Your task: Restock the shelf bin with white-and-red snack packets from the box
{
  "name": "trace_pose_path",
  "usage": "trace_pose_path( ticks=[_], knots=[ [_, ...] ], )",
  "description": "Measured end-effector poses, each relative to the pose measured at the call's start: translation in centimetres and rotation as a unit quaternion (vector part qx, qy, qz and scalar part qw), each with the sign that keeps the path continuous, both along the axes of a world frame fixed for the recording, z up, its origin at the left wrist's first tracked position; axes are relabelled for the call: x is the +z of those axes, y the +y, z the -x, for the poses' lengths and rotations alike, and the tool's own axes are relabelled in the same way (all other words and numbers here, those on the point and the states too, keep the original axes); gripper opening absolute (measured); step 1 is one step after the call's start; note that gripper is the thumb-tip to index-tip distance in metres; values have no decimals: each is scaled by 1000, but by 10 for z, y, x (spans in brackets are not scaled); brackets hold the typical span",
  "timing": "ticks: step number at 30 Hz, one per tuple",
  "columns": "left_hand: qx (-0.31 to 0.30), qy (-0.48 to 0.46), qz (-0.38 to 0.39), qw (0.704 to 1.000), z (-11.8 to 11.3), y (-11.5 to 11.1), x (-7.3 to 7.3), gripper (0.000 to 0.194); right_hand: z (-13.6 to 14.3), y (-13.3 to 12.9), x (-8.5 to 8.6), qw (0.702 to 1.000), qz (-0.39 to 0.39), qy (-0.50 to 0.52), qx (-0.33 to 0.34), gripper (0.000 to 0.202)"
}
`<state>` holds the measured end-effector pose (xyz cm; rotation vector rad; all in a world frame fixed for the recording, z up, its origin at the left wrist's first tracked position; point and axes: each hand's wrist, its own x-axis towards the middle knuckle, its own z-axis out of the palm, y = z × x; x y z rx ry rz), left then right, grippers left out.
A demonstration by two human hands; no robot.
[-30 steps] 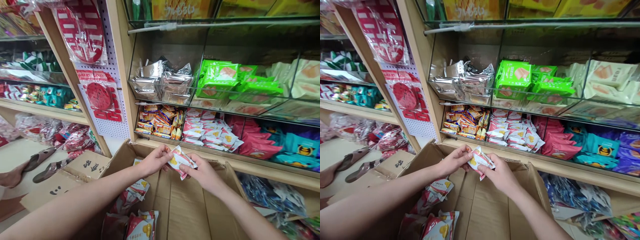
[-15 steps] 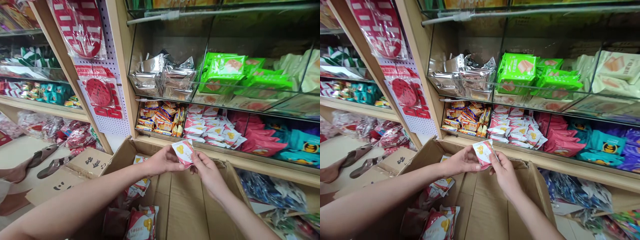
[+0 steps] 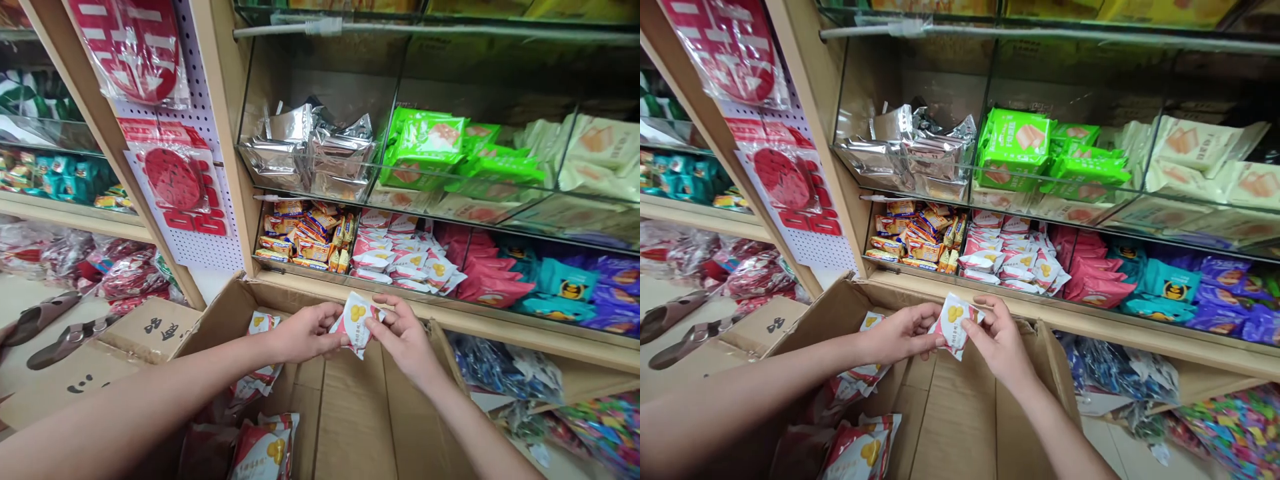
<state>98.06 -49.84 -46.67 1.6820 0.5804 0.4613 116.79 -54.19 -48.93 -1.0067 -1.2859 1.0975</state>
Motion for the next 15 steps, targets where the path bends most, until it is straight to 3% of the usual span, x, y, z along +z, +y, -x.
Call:
trace_pose_path(
  ticks=[6, 8, 10, 12, 14, 15],
  knots=[
    [-14, 13, -50, 999, 5, -3, 15, 49, -10, -13, 18, 992, 16, -65, 104, 28],
    [7, 17, -100, 995, 6, -2, 19, 46, -19, -16, 26, 991, -9, -105, 87, 25],
    [58, 29, -206, 976, 9, 4, 24, 38, -35, -13, 36, 989, -67, -134, 2, 28],
    [102, 57, -342, 932, 14, 15, 26, 30, -56, -5, 47, 969, -143, -165, -117, 40],
    [113, 92, -449, 882, 19, 28, 25, 24, -78, 7, 58, 918, -210, -243, -231, 46],
    [113, 110, -483, 861, 21, 35, 23, 23, -88, 14, 62, 879, -239, -304, -280, 43]
  ],
)
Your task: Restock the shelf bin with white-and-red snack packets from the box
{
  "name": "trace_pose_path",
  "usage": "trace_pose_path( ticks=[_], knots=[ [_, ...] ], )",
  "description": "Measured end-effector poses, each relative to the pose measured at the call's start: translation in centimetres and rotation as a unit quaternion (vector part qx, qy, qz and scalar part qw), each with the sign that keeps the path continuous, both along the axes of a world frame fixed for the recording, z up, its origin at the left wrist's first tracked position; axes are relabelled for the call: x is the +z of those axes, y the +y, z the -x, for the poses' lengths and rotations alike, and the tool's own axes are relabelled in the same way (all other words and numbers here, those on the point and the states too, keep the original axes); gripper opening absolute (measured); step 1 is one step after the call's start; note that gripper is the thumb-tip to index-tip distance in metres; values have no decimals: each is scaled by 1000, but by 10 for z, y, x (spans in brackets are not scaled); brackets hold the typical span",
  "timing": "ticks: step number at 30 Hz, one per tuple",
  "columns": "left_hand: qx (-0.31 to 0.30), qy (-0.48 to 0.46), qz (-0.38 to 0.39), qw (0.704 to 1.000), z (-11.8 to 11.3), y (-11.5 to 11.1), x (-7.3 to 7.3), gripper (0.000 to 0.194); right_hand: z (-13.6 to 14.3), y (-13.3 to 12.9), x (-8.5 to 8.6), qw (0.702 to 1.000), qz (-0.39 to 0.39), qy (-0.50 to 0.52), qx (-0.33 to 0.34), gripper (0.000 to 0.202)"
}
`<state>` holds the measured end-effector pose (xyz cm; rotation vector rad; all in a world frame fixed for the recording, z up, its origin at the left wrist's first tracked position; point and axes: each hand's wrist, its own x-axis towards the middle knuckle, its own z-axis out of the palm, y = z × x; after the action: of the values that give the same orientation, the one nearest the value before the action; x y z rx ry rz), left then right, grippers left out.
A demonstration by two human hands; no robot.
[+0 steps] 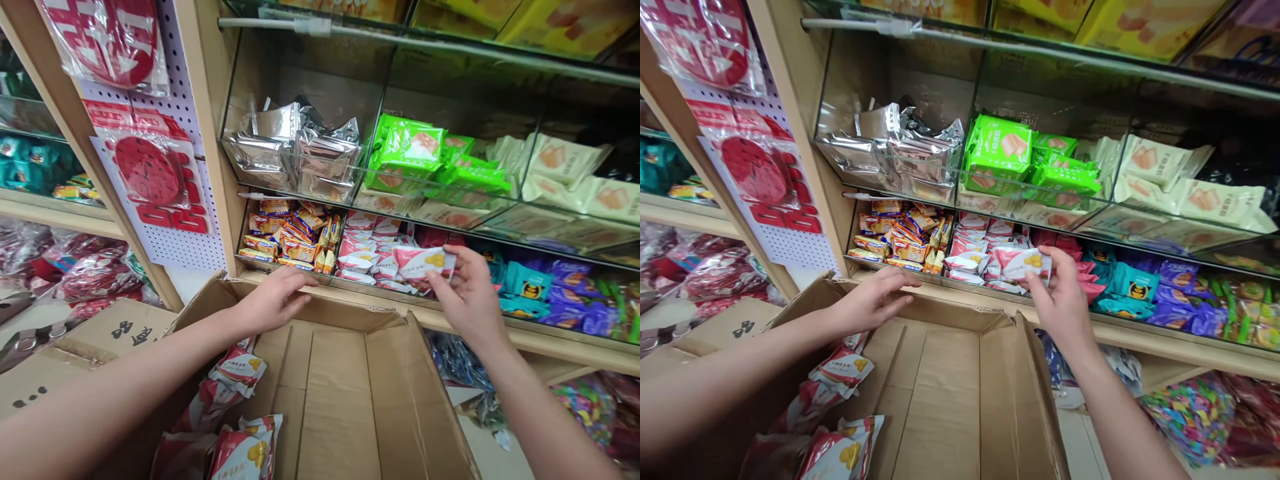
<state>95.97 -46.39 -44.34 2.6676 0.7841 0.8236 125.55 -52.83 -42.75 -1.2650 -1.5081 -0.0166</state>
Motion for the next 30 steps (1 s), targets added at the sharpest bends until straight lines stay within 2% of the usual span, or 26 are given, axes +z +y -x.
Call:
trace_pose_path(
  ticks=[2, 4, 11, 14, 16, 20, 22, 24, 30],
  knots=[
    [13, 39, -40, 998, 3, 10, -5, 23, -13, 14, 6, 984, -45, -134, -112, 31],
    [22, 77, -48, 996, 5, 16, -9, 23, -19, 26, 10, 952, -48, -235, -188, 25],
    [40, 209, -21, 977, 3, 19, -16, 33, -5, 46, 20, 861, 86, -389, -316, 23],
    [57, 229, -36, 971, 1, 19, -18, 34, 2, 48, 24, 833, 141, -425, -324, 23],
    [63, 232, -46, 970, 0, 18, -20, 34, 2, 53, 25, 828, 160, -429, -325, 24],
    [74, 231, -62, 968, -3, 16, -22, 34, -8, 73, 22, 850, 171, -385, -318, 29],
    [77, 231, -69, 968, -4, 15, -23, 33, -15, 84, 22, 862, 182, -385, -276, 30],
    [80, 231, -72, 967, -5, 15, -23, 32, -21, 91, 23, 862, 189, -406, -237, 32],
    [93, 235, -69, 965, -5, 14, -24, 32, -25, 98, 34, 815, 248, -459, -253, 32]
  ],
)
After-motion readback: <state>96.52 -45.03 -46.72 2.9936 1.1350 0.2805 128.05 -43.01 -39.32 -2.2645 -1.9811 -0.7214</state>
